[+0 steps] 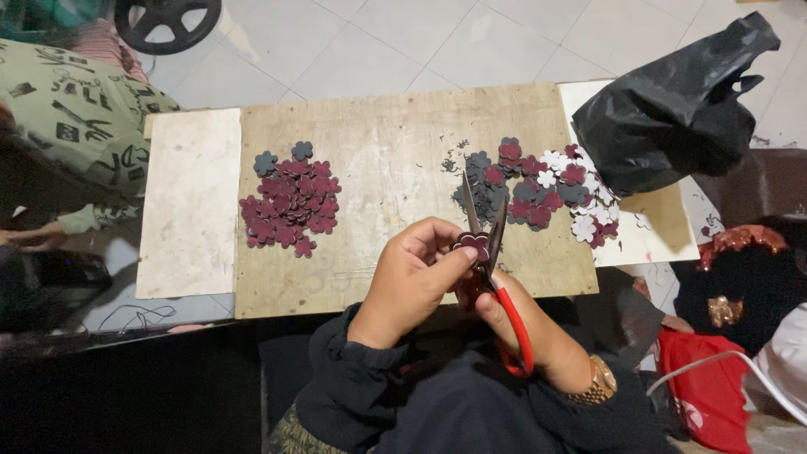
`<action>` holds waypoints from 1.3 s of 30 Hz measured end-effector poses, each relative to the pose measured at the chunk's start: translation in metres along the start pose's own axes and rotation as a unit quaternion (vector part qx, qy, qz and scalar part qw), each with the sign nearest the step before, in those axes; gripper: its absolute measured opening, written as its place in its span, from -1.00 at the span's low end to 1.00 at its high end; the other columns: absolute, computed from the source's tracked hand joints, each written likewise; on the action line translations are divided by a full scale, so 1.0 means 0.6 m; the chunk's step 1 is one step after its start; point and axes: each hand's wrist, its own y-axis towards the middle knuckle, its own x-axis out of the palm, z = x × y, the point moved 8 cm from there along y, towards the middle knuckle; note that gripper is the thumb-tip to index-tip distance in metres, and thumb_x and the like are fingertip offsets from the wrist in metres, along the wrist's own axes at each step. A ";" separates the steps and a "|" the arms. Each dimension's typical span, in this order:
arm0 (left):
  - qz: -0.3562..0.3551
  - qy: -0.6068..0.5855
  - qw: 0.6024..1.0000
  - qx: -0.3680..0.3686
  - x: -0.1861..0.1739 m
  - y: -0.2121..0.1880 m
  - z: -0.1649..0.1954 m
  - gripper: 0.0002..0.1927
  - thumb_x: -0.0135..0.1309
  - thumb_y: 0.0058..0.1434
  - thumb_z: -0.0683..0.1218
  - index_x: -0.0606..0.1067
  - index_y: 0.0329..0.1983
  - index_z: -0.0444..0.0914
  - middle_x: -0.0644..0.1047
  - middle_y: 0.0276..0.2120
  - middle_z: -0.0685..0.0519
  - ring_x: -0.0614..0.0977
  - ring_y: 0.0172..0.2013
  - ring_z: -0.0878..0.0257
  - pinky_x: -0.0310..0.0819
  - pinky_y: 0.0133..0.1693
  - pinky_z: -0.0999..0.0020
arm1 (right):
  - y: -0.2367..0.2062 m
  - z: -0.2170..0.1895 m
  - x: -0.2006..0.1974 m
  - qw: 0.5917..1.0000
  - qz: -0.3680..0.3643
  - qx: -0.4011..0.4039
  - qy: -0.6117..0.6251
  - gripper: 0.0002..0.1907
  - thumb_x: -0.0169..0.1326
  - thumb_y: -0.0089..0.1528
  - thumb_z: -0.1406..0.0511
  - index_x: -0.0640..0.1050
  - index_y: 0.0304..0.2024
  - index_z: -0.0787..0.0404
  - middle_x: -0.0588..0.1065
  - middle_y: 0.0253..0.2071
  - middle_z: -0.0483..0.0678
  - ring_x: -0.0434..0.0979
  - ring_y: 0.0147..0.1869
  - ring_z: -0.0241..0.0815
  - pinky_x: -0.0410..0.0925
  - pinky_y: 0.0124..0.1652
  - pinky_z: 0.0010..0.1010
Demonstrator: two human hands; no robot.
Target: The person sits at a workbench and uses red-handled scissors to trim small notches into fabric flower-shaped cutouts, holding each piece in one hand while cutting with the other. Trimmed pieces are placed onto a growing pile of finished flower cutouts on the board.
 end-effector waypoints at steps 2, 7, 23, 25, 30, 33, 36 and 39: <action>0.015 -0.003 1.000 -0.004 -0.001 -0.001 0.001 -0.90 0.11 0.34 -0.22 0.49 -0.16 -0.39 0.60 -0.40 0.04 0.60 -0.47 0.39 0.52 -0.48 0.47 | 0.000 -0.005 -0.001 1.000 0.002 -0.014 -0.011 -0.27 -0.15 0.35 -0.24 0.40 0.01 0.31 0.37 -0.17 -0.11 0.31 -0.09 -0.27 0.30 -0.07 -0.43; 0.017 0.020 0.999 0.022 0.001 -0.001 0.014 -0.87 0.13 0.31 -0.23 0.48 -0.10 -0.34 0.60 -0.35 0.08 0.60 -0.39 0.44 0.51 -0.37 0.51 | 0.000 -0.004 -0.003 1.000 0.008 -0.015 -0.006 -0.24 -0.16 0.35 -0.25 0.39 0.06 0.32 0.39 -0.14 -0.10 0.32 -0.06 -0.27 0.30 -0.04 -0.43; -0.012 0.007 1.000 -0.020 0.003 0.001 0.001 -0.89 0.14 0.31 -0.21 0.49 -0.19 -0.38 0.62 -0.36 0.01 0.62 -0.48 0.36 0.53 -0.48 0.43 | -0.004 0.002 -0.004 1.000 -0.005 -0.006 -0.008 -0.27 -0.16 0.35 -0.25 0.42 -0.04 0.31 0.39 -0.18 -0.10 0.32 -0.09 -0.26 0.31 -0.07 -0.41; -0.013 0.003 1.000 -0.026 0.005 -0.001 0.001 -0.89 0.14 0.31 -0.21 0.49 -0.20 -0.38 0.63 -0.35 0.00 0.63 -0.47 0.35 0.53 -0.48 0.43 | -0.004 0.006 -0.007 1.000 0.000 -0.004 -0.013 -0.27 -0.16 0.35 -0.25 0.43 -0.05 0.30 0.39 -0.20 -0.11 0.33 -0.11 -0.26 0.31 -0.09 -0.43; 0.014 0.020 0.999 -0.037 -0.002 -0.004 -0.004 -0.89 0.18 0.29 -0.20 0.50 -0.23 -0.35 0.63 -0.40 0.03 0.58 -0.51 0.40 0.46 -0.49 0.50 | -0.002 0.012 -0.003 0.999 0.005 -0.004 0.042 -0.25 -0.13 0.34 -0.24 0.43 0.03 0.32 0.44 -0.18 -0.08 0.41 -0.11 -0.26 0.35 -0.10 -0.43; 0.009 0.049 0.999 0.012 -0.001 -0.003 0.006 -0.89 0.20 0.30 -0.20 0.52 -0.25 -0.35 0.62 -0.43 0.04 0.56 -0.49 0.41 0.45 -0.45 0.51 | -0.004 0.009 -0.004 1.000 0.007 -0.005 0.016 -0.24 -0.15 0.34 -0.26 0.45 0.00 0.31 0.45 -0.18 -0.08 0.41 -0.12 -0.28 0.35 -0.12 -0.45; 0.020 0.049 0.999 0.008 -0.003 -0.004 0.004 -0.89 0.21 0.28 -0.21 0.51 -0.29 -0.35 0.62 -0.45 0.04 0.55 -0.51 0.41 0.44 -0.46 0.50 | -0.002 0.010 -0.005 1.000 0.010 0.007 0.018 -0.22 -0.11 0.30 -0.28 0.46 -0.02 0.32 0.47 -0.20 -0.08 0.43 -0.16 -0.27 0.36 -0.15 -0.44; 0.019 0.055 0.998 0.010 -0.002 -0.005 0.007 -0.89 0.20 0.28 -0.21 0.51 -0.29 -0.36 0.62 -0.45 0.03 0.59 -0.51 0.39 0.47 -0.46 0.48 | 0.001 0.002 -0.004 1.000 0.015 -0.004 0.003 -0.21 -0.14 0.30 -0.30 0.47 -0.04 0.30 0.46 -0.25 -0.11 0.43 -0.19 -0.30 0.35 -0.18 -0.47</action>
